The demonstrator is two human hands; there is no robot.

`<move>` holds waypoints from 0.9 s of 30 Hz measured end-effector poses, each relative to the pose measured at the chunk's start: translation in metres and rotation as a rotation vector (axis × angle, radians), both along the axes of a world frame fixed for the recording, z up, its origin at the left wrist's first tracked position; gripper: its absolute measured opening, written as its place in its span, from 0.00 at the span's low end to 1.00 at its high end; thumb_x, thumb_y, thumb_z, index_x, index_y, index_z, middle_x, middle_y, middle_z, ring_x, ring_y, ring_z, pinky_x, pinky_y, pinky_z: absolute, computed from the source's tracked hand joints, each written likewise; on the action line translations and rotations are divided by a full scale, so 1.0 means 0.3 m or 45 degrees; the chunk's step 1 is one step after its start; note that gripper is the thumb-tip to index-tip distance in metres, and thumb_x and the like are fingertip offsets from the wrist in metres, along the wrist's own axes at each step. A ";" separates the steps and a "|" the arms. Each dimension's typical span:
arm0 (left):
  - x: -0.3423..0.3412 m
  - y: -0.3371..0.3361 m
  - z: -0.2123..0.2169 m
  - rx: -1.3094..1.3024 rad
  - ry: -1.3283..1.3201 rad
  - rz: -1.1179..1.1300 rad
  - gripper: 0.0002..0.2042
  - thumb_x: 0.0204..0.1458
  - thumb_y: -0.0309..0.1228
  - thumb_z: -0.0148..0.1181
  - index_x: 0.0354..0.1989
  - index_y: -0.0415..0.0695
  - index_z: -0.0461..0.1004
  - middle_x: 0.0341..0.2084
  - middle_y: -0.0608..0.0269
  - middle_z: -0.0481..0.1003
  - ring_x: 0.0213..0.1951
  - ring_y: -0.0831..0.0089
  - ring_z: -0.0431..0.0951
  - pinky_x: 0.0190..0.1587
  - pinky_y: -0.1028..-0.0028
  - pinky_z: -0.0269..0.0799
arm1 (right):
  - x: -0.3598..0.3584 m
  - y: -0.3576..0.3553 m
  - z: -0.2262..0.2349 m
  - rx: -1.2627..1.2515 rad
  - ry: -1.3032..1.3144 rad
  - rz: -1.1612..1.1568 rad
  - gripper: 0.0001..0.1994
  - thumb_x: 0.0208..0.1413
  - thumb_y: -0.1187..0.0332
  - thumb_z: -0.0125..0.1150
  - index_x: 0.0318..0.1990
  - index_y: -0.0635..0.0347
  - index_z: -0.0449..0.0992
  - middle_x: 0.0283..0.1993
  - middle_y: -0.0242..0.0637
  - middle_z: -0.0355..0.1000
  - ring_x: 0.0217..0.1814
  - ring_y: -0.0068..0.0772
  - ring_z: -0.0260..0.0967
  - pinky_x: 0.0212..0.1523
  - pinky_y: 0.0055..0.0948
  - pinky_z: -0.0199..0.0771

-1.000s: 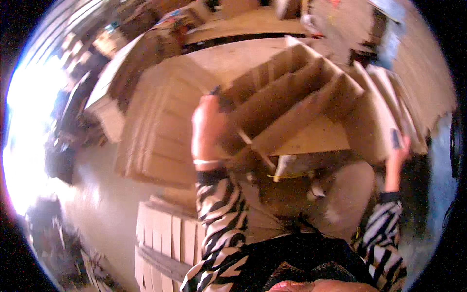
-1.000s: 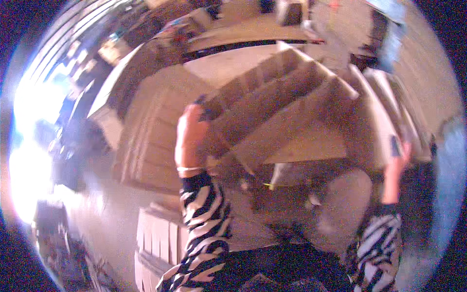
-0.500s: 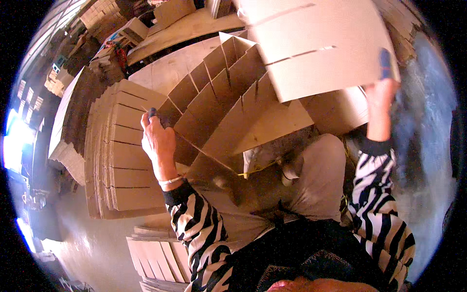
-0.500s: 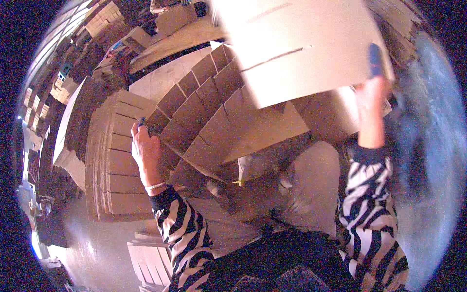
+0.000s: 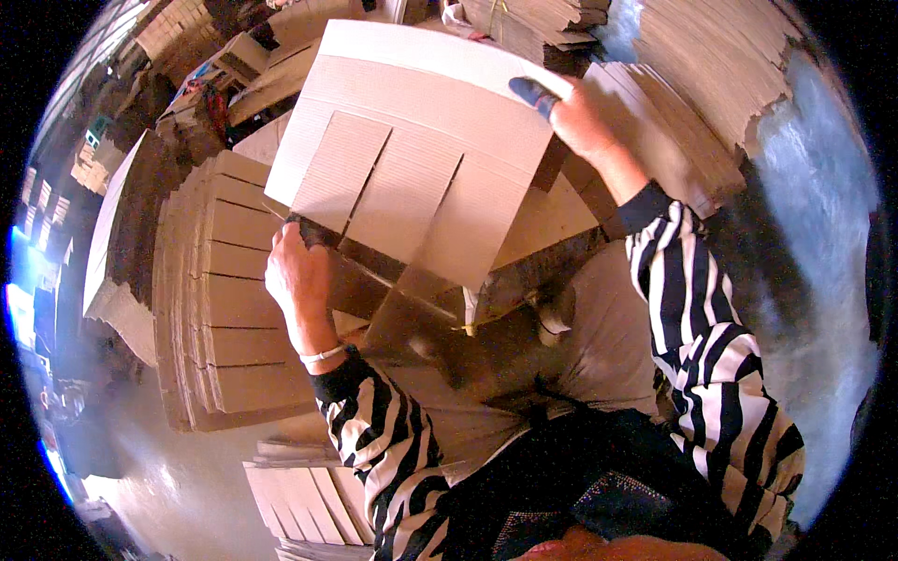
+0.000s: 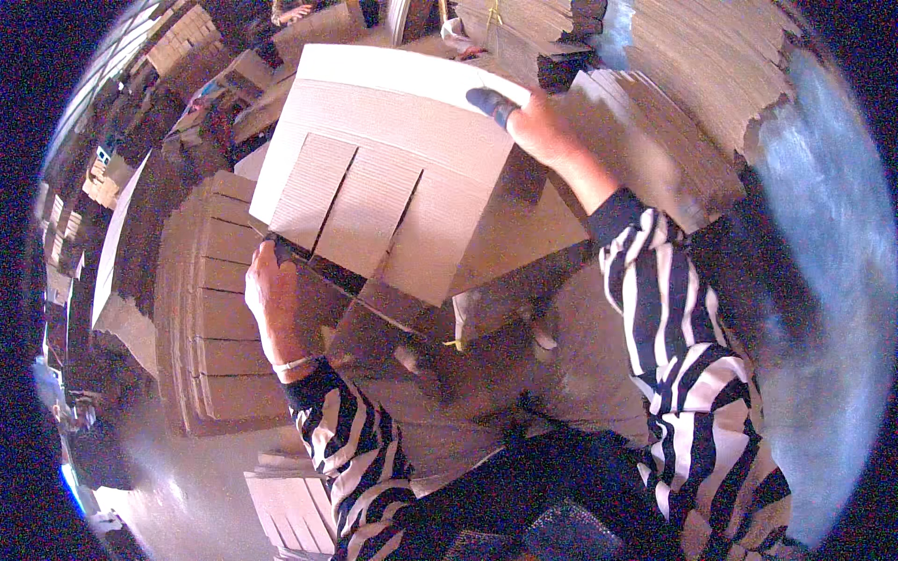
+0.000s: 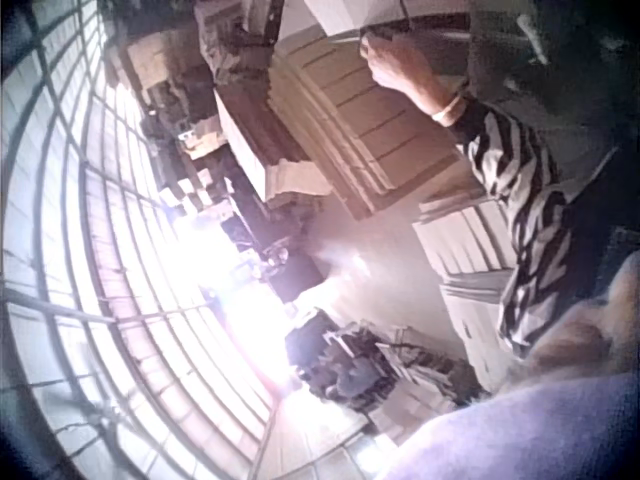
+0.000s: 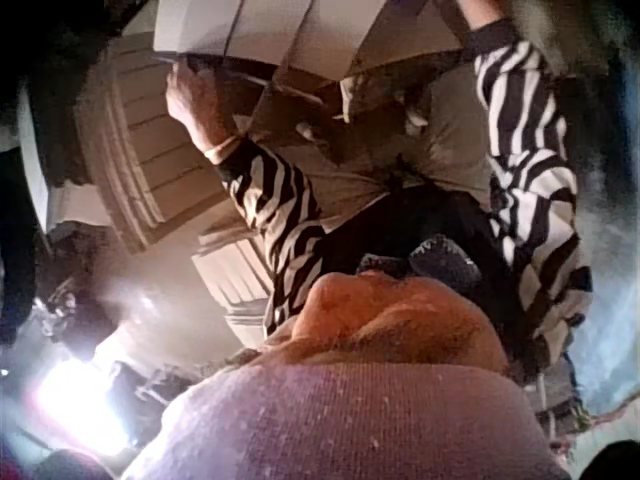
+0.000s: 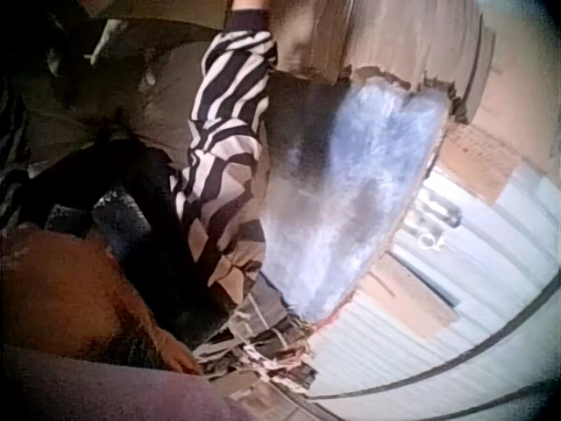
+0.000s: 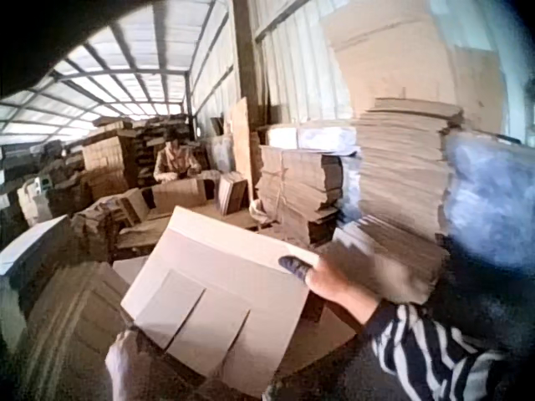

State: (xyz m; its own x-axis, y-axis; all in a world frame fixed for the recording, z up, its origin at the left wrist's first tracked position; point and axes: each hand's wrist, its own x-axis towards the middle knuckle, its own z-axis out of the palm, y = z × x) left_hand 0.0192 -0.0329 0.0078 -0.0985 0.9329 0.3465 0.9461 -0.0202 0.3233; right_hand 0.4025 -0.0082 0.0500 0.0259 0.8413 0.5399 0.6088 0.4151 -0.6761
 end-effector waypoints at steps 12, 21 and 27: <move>-0.008 -0.018 0.053 -0.023 0.095 0.271 0.18 0.47 0.29 0.52 0.48 0.39 0.73 0.42 0.49 0.76 0.44 0.53 0.77 0.45 0.58 0.73 | -0.248 -0.162 0.200 0.182 -0.247 0.498 0.15 0.57 0.68 0.63 0.51 0.59 0.76 0.40 0.40 0.79 0.39 0.21 0.73 0.43 0.25 0.72; -0.015 -0.022 0.062 0.008 0.133 0.274 0.23 0.44 0.28 0.55 0.52 0.40 0.71 0.53 0.51 0.70 0.47 0.54 0.77 0.48 0.60 0.73 | -0.168 -0.266 0.223 -0.091 -0.090 0.318 0.18 0.53 0.68 0.67 0.51 0.62 0.75 0.44 0.37 0.78 0.43 0.26 0.75 0.46 0.27 0.75; 0.008 0.033 0.044 -0.030 0.089 0.100 0.25 0.42 0.27 0.56 0.54 0.41 0.70 0.56 0.52 0.68 0.51 0.53 0.74 0.52 0.61 0.72 | -0.116 -0.330 0.276 0.035 -0.227 0.167 0.17 0.53 0.74 0.64 0.50 0.66 0.74 0.46 0.39 0.78 0.44 0.27 0.75 0.47 0.28 0.75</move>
State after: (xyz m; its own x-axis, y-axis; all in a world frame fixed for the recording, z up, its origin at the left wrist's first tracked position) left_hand 0.0215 -0.0231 0.0210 -0.1479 0.9313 0.3329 0.9647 0.0616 0.2562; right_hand 0.3678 -0.1071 0.1327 -0.1802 0.8163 0.5488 0.6573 0.5151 -0.5502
